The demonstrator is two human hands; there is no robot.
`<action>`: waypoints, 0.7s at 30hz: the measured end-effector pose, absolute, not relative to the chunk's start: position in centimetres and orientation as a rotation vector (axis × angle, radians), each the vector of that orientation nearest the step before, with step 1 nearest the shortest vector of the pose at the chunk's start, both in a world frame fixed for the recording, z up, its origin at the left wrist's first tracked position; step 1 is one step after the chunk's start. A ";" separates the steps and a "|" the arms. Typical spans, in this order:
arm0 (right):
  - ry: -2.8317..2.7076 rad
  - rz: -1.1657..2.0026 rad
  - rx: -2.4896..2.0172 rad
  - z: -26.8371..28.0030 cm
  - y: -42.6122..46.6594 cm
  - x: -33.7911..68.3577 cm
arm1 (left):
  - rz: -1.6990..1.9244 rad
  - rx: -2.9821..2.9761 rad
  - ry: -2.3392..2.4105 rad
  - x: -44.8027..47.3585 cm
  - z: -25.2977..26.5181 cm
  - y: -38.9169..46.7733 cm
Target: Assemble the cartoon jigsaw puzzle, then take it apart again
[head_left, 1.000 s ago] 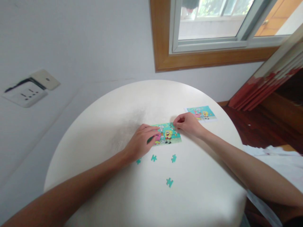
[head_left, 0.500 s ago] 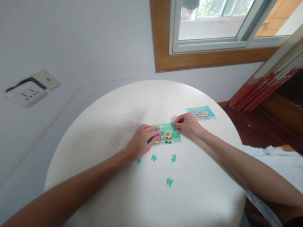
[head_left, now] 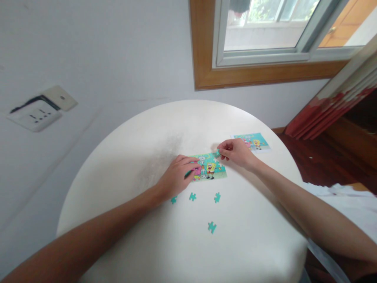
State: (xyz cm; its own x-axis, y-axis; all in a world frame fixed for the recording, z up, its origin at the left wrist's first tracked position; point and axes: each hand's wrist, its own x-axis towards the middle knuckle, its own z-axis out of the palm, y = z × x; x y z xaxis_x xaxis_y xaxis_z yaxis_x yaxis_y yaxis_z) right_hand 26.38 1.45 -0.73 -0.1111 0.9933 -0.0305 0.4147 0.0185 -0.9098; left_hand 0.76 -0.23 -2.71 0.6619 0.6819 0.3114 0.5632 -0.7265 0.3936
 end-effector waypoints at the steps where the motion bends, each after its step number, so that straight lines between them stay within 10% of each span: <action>1: -1.586 1.097 -1.471 -0.7 1.4 26.4 | 0.646 2.618 1.002 0.8 -2.7 -0.2; 21: -1.584 1.117 -1.498 -1.1 1.2 26.5 | 0.656 2.625 0.994 0.8 -2.7 -0.3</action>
State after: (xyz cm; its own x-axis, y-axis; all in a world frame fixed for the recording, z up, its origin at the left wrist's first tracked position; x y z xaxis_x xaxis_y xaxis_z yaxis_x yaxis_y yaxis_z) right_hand 26.46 1.24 -1.09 -0.1081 0.9908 -0.0812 0.4091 -0.0301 -0.9120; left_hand 0.82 -0.26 -2.71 0.6642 0.6759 0.3194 0.5591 -0.7328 0.3878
